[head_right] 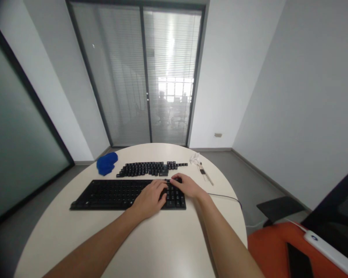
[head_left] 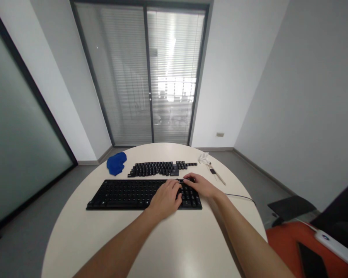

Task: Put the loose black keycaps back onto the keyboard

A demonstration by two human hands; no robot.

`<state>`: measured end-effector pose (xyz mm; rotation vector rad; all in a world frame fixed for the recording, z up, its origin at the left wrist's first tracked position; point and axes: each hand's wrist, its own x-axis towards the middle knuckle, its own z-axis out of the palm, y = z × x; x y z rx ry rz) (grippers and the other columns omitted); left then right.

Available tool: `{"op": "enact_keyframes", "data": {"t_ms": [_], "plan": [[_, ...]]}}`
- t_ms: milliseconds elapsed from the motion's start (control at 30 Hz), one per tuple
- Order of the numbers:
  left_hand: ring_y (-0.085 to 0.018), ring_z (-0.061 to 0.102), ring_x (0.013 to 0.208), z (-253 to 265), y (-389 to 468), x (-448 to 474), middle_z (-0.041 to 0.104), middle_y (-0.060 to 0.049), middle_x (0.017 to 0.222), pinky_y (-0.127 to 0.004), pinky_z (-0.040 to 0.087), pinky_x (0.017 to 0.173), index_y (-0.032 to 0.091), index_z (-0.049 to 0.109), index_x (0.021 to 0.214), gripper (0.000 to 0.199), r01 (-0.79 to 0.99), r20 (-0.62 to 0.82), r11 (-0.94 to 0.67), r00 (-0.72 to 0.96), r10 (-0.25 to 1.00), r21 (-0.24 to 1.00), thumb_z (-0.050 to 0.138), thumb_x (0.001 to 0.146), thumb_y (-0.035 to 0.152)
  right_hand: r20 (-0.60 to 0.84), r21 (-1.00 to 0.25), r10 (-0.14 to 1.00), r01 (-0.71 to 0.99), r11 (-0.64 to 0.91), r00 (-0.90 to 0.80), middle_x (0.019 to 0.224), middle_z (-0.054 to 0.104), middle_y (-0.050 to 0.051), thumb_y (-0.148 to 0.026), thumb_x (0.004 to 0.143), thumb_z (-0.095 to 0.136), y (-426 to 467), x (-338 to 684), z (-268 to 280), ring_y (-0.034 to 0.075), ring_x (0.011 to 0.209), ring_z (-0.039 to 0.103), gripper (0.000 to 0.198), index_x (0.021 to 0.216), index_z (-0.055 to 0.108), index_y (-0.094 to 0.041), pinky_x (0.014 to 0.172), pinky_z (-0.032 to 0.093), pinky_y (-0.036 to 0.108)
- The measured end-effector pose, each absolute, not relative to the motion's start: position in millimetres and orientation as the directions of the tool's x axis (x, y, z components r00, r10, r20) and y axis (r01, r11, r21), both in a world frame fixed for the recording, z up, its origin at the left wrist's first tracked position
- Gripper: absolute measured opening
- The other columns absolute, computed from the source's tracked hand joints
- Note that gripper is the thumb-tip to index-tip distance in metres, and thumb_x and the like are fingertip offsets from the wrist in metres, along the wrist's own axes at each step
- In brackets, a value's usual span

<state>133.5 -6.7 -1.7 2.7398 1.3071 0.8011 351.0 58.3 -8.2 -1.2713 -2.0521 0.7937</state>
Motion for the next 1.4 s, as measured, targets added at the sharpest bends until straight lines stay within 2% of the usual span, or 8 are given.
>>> {"op": "enact_keyframes", "data": {"t_ms": [133, 267, 433, 500, 633, 900, 1067, 1400], "plan": [[-0.028, 0.038, 0.141, -6, -6, 134, 0.050, -0.012, 0.146, -0.044, 0.034, 0.119, 0.014, 0.054, 0.132, 0.041, 0.755, 0.458, -0.621, 0.485, 0.745, 0.211, 0.053, 0.092, 0.022, 0.229, -0.591, 0.961, 0.763, 0.263, -0.154, 0.124, 0.068, 0.017, -0.047, 0.091, 0.058, 80, 371, -23, 0.030, 0.115, 0.062, 0.046, 0.122, 0.063, -0.013, 0.103, 0.045, 0.043], [-0.031, 0.033, 0.145, -10, -5, 134, 0.046, -0.011, 0.152, -0.047, 0.029, 0.121, 0.014, 0.050, 0.141, 0.049, 0.783, 0.398, -0.585, 0.477, 0.783, 0.212, 0.050, 0.095, 0.030, 0.248, -0.456, 0.968, 0.877, 0.151, -0.038, 0.136, 0.060, 0.021, -0.043, 0.092, 0.056, 96, 383, -33, 0.031, 0.126, 0.056, 0.057, 0.137, 0.053, -0.009, 0.108, 0.041, 0.041], [-0.032, 0.037, 0.143, -12, -4, 133, 0.047, -0.011, 0.152, -0.048, 0.031, 0.119, 0.015, 0.049, 0.143, 0.050, 0.791, 0.353, -0.567, 0.475, 0.806, 0.231, 0.047, 0.097, 0.034, 0.233, -0.256, 0.972, 0.963, 0.079, -0.018, 0.143, 0.054, 0.023, -0.039, 0.092, 0.056, 113, 384, -27, 0.036, 0.134, 0.048, 0.064, 0.148, 0.043, -0.010, 0.111, 0.035, 0.044], [-0.032, 0.038, 0.143, -12, -4, 132, 0.047, -0.012, 0.152, -0.049, 0.031, 0.119, 0.015, 0.049, 0.143, 0.049, 0.784, 0.364, -0.574, 0.477, 0.800, 0.235, 0.047, 0.097, 0.034, 0.172, -0.200, 0.984, 0.976, 0.082, -0.047, 0.143, 0.053, 0.024, -0.039, 0.091, 0.059, 124, 385, -23, 0.037, 0.133, 0.048, 0.069, 0.150, 0.040, -0.009, 0.110, 0.035, 0.044], [-0.031, 0.040, 0.141, -12, -3, 132, 0.049, -0.011, 0.150, -0.049, 0.032, 0.118, 0.017, 0.050, 0.141, 0.048, 0.775, 0.382, -0.583, 0.476, 0.792, 0.244, 0.048, 0.096, 0.033, 0.125, -0.175, 0.987, 0.977, 0.122, -0.101, 0.140, 0.057, 0.024, -0.039, 0.090, 0.063, 140, 388, -16, 0.036, 0.129, 0.053, 0.071, 0.151, 0.040, -0.012, 0.108, 0.036, 0.044], [-0.031, 0.040, 0.141, -11, -4, 133, 0.050, -0.011, 0.150, -0.048, 0.032, 0.118, 0.016, 0.049, 0.142, 0.048, 0.776, 0.374, -0.579, 0.474, 0.797, 0.250, 0.048, 0.096, 0.033, 0.132, -0.170, 0.990, 0.982, 0.077, -0.055, 0.123, 0.067, 0.022, -0.029, 0.095, 0.054, 139, 389, -15, 0.034, 0.115, 0.062, 0.043, 0.136, 0.059, -0.015, 0.098, 0.043, 0.042], [-0.031, 0.041, 0.141, -9, -5, 133, 0.049, -0.012, 0.150, -0.048, 0.032, 0.118, 0.014, 0.050, 0.141, 0.048, 0.785, 0.363, -0.572, 0.474, 0.802, 0.237, 0.047, 0.097, 0.033, 0.168, -0.175, 0.986, 0.983, 0.051, -0.021, 0.116, 0.070, 0.022, -0.020, 0.096, 0.048, 119, 386, -12, 0.033, 0.110, 0.065, 0.036, 0.128, 0.064, -0.016, 0.093, 0.046, 0.041], [-0.030, 0.041, 0.141, -12, -4, 133, 0.049, -0.012, 0.150, -0.047, 0.031, 0.119, 0.014, 0.049, 0.141, 0.048, 0.785, 0.368, -0.572, 0.473, 0.801, 0.238, 0.048, 0.097, 0.032, 0.202, -0.240, 0.979, 0.970, 0.034, 0.015, 0.103, 0.075, 0.014, -0.030, 0.095, 0.052, 68, 386, -9, 0.031, 0.096, 0.070, 0.029, 0.117, 0.071, -0.025, 0.083, 0.050, 0.039]]}}
